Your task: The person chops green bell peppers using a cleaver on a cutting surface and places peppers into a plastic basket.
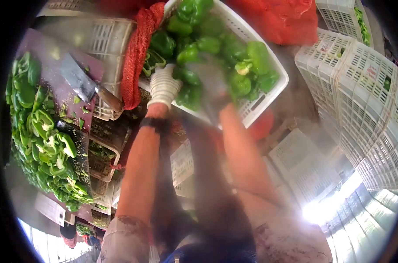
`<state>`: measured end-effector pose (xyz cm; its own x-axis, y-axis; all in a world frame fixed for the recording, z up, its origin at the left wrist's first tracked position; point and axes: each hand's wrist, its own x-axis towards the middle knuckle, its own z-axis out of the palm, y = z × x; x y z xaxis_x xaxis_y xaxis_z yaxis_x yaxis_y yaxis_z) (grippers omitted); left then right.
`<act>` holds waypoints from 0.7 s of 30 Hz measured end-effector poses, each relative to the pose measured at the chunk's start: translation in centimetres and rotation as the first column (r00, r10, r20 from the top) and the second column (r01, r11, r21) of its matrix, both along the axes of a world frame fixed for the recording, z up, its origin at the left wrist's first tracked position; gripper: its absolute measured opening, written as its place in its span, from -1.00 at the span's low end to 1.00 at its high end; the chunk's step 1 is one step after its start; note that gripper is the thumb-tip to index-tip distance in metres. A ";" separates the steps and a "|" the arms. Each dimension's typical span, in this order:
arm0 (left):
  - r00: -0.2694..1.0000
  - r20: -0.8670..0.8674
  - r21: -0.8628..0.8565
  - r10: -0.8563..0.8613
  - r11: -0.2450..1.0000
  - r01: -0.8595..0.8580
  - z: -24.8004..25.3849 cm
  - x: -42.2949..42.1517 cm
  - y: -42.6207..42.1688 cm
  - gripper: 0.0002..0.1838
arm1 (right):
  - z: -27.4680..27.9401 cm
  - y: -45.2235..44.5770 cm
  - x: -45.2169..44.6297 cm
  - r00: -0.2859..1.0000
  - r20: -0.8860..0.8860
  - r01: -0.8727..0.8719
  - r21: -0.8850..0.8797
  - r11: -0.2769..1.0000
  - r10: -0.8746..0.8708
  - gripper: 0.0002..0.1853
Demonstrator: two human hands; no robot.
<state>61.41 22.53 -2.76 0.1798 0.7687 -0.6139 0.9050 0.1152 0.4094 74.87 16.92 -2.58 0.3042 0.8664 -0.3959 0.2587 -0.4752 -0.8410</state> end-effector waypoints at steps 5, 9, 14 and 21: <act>0.815 0.426 0.107 0.393 0.873 -0.477 9.9 -5.6 -2.4 -0.49 | 4.0 0.4 -4.2 0.970 0.236 -0.083 0.114 0.990 0.054 -0.55; 0.475 0.640 0.101 0.604 0.547 -0.831 16.6 -15.9 -2.7 -0.52 | 10.1 4.7 -10.6 0.365 -0.907 0.347 -0.076 0.935 -0.209 -0.58; 0.430 0.540 0.390 0.724 0.238 -0.890 19.7 -20.8 0.6 -0.56 | 4.5 11.2 -4.5 0.938 0.340 -0.152 0.223 0.963 0.069 -0.42; 0.712 0.578 0.111 0.399 0.826 -0.553 6.6 -7.8 -3.9 -0.79 | -4.3 15.2 5.5 0.779 0.622 -0.295 0.256 0.920 0.077 -0.26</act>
<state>53.60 18.64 3.81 -0.0317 0.9511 -0.3072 0.4033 0.2934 0.8667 80.33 32.14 -6.93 0.2000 0.9726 0.1186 0.8071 -0.0949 -0.5828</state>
